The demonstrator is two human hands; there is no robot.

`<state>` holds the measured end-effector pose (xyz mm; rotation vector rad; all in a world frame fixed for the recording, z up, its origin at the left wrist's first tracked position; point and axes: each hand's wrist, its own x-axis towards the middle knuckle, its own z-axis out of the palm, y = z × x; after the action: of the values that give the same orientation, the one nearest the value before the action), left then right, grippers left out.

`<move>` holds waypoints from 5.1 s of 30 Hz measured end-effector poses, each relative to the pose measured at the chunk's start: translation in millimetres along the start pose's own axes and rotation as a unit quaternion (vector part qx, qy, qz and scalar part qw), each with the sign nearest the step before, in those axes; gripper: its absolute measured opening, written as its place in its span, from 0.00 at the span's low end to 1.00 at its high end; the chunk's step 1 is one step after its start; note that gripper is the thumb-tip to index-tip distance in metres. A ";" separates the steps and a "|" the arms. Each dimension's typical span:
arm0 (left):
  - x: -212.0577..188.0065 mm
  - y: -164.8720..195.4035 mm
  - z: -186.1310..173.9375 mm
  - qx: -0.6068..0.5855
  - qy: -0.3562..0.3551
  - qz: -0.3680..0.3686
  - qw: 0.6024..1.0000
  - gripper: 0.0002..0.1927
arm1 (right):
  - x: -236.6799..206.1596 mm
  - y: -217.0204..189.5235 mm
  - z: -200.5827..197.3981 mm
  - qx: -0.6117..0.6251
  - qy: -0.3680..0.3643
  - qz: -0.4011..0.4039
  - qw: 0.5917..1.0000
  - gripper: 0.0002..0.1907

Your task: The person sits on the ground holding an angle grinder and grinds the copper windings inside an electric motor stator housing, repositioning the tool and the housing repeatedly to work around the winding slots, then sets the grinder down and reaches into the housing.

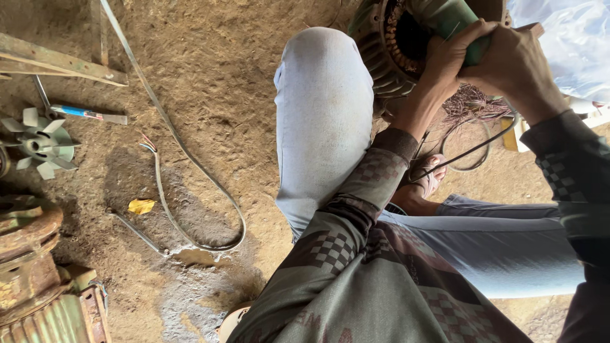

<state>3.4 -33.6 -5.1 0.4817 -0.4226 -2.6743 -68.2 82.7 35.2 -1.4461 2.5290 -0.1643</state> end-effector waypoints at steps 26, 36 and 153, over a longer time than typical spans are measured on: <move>1.9 2.9 -7.4 0.067 -0.012 0.036 0.997 0.27 | 7.6 -6.8 0.6 0.034 -0.039 0.079 0.996 0.27; 1.8 -2.8 -11.4 0.015 -0.028 0.029 0.999 0.24 | 6.8 -2.7 0.2 0.023 -0.008 0.003 1.000 0.29; -5.1 -16.2 -9.2 0.049 0.069 0.029 0.996 0.22 | 12.0 -36.0 -32.9 0.042 -0.094 0.045 0.994 0.30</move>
<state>6.2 -19.2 -17.7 0.6696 -0.5208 -2.5548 -52.1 53.6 72.8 -1.2505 2.3997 -0.1111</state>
